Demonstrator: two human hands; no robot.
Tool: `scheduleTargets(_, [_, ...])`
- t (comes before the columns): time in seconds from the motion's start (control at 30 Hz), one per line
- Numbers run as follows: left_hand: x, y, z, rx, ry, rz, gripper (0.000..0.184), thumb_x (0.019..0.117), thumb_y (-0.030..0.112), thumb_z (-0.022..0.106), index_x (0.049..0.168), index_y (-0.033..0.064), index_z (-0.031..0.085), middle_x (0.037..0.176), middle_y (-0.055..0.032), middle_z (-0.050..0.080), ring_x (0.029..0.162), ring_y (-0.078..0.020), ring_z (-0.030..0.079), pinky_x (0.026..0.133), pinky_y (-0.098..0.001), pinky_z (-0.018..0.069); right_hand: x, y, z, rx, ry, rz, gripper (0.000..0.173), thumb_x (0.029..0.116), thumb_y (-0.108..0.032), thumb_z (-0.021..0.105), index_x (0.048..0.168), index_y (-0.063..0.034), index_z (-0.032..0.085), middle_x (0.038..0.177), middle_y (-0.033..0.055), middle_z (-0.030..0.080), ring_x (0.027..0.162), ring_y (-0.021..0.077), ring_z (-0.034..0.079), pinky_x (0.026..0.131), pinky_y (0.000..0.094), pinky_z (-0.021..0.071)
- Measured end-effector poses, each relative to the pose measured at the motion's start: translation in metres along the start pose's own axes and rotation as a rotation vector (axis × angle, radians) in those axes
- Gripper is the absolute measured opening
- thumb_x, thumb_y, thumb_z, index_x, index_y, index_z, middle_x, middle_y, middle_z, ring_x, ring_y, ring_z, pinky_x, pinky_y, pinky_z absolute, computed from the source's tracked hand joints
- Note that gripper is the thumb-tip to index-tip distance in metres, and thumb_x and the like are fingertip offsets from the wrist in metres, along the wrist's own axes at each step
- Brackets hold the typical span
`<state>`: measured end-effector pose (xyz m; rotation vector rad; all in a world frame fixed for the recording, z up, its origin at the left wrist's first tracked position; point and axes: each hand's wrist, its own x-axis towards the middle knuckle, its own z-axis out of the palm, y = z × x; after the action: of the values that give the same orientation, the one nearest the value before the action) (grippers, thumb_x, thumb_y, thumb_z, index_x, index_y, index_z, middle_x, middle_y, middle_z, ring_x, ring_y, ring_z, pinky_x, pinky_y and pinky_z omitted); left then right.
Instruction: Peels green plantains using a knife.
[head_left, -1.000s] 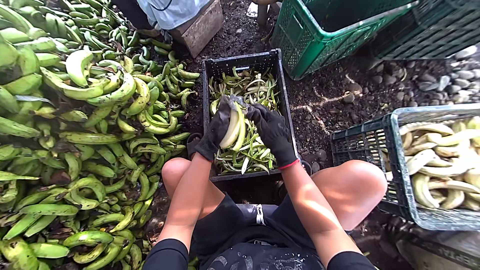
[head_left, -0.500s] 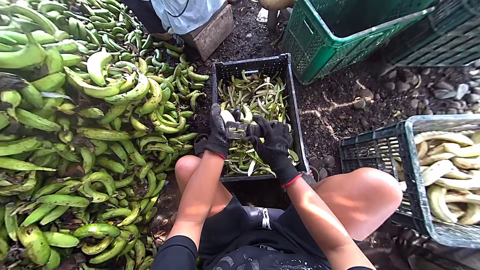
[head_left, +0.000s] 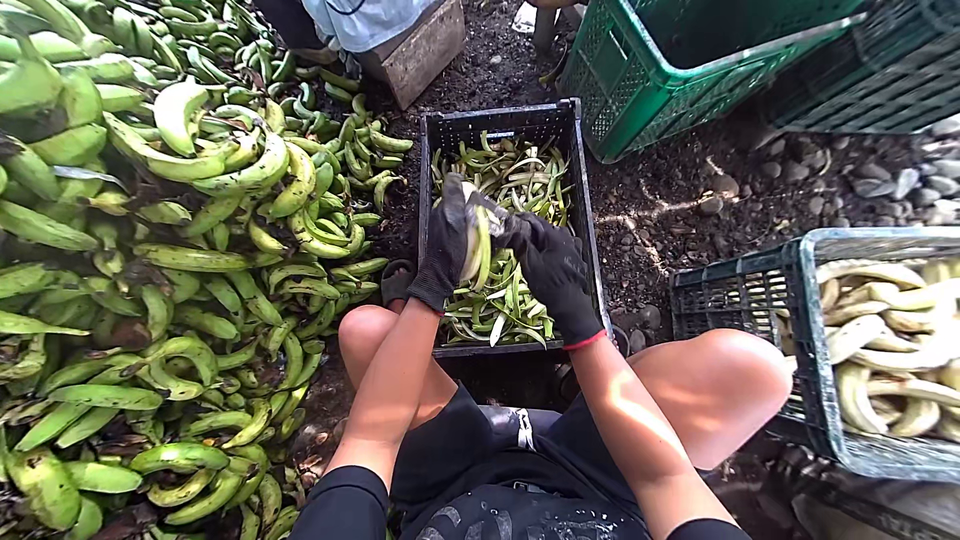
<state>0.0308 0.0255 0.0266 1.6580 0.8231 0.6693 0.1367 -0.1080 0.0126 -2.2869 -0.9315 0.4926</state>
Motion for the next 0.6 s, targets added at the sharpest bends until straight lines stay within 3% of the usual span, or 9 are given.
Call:
scheduleTargets(0.1, [-0.018,0.018,0.004,0.135,-0.255,0.052,0.058,0.1101,0.037,0.018,0.124,0.0001,0.060,0.095,-0.0114,0.066,0.080,-0.0159,0.066,0.075,-0.0384,0.0579,0.012,0.010,-0.015,0.217,-0.193,0.013,0.069,0.1062,-0.063,0.022,0.134,-0.0171,0.065,0.125,0.0146,0.070,0.120,0.0333,0.064,0.098,0.0665,0.0469])
scheduleTargets(0.17, [-0.019,0.015,0.010,-0.039,-0.292,-0.011,0.056,0.1094,0.040,0.022,0.124,0.0004,0.059,0.084,-0.0083,0.065,0.067,-0.0162,0.065,0.063,-0.0369,0.0594,0.015,0.015,-0.021,0.264,-0.226,0.012,0.072,0.1071,-0.063,0.018,0.136,-0.0141,0.064,0.126,0.0158,0.068,0.119,0.0322,0.064,0.098,0.0638,0.0475])
scheduleTargets(0.23, [-0.010,0.010,0.008,-0.352,-0.252,-0.126,0.056,0.1086,0.045,0.016,0.132,0.0073,0.051,0.078,-0.0064,0.065,0.061,-0.0185,0.066,0.056,-0.0366,0.0603,0.011,0.015,-0.020,0.299,-0.131,0.024,0.070,0.1058,-0.063,0.025,0.134,-0.0128,0.064,0.123,0.0155,0.069,0.116,0.0313,0.065,0.098,0.0616,0.0479])
scheduleTargets(0.3, [0.001,0.008,0.005,-0.626,-0.146,-0.233,0.063,0.1066,0.059,0.014,0.109,0.0117,0.055,0.068,-0.0052,0.064,0.057,-0.0170,0.065,0.051,-0.0328,0.0574,0.004,0.016,-0.012,0.256,-0.007,-0.049,0.063,0.1040,-0.062,0.035,0.129,-0.0146,0.068,0.116,0.0129,0.072,0.111,0.0294,0.066,0.096,0.0592,0.0498])
scheduleTargets(0.33, [0.005,0.007,0.001,-0.707,-0.102,-0.257,0.060,0.1068,0.060,0.021,0.109,0.0118,0.057,0.071,-0.0048,0.064,0.060,-0.0154,0.065,0.053,-0.0316,0.0579,-0.002,0.018,-0.006,0.190,0.051,-0.129,0.058,0.1018,-0.060,0.041,0.129,-0.0171,0.068,0.114,0.0125,0.072,0.110,0.0309,0.066,0.094,0.0602,0.0501])
scheduleTargets(0.37, [0.006,0.004,-0.003,-0.802,-0.110,-0.262,0.052,0.1082,0.054,0.026,0.112,0.0123,0.057,0.077,-0.0032,0.062,0.065,-0.0131,0.064,0.059,-0.0300,0.0581,-0.012,0.020,-0.003,0.102,0.078,-0.205,0.055,0.0993,-0.058,0.049,0.136,-0.0203,0.065,0.121,0.0157,0.069,0.116,0.0368,0.063,0.095,0.0640,0.0482])
scheduleTargets(0.43, [0.010,0.003,-0.005,-0.951,-0.140,-0.330,0.049,0.1091,0.045,0.027,0.092,0.0109,0.058,0.067,-0.0021,0.059,0.057,-0.0112,0.061,0.054,-0.0259,0.0554,-0.030,0.022,0.002,-0.047,0.158,-0.343,0.061,0.0937,-0.057,0.063,0.144,-0.0228,0.060,0.127,0.0253,0.062,0.119,0.0494,0.056,0.093,0.0691,0.0447])
scheduleTargets(0.5, [0.009,0.001,-0.007,-0.965,-0.172,-0.384,0.048,0.1097,0.040,0.024,0.089,0.0095,0.056,0.066,-0.0044,0.059,0.056,-0.0134,0.061,0.054,-0.0264,0.0549,-0.038,0.024,0.009,-0.092,0.235,-0.380,0.062,0.0890,-0.056,0.068,0.141,-0.0238,0.063,0.126,0.0268,0.062,0.119,0.0515,0.056,0.093,0.0694,0.0434])
scheduleTargets(0.6, [0.003,0.003,0.000,-0.761,-0.066,-0.396,0.046,0.1095,0.041,0.027,0.094,0.0103,0.056,0.065,-0.0026,0.059,0.054,-0.0127,0.060,0.051,-0.0285,0.0551,-0.043,0.015,0.002,-0.095,0.129,-0.261,0.056,0.0963,-0.060,0.058,0.141,-0.0260,0.061,0.125,0.0254,0.061,0.115,0.0489,0.057,0.084,0.0670,0.0468])
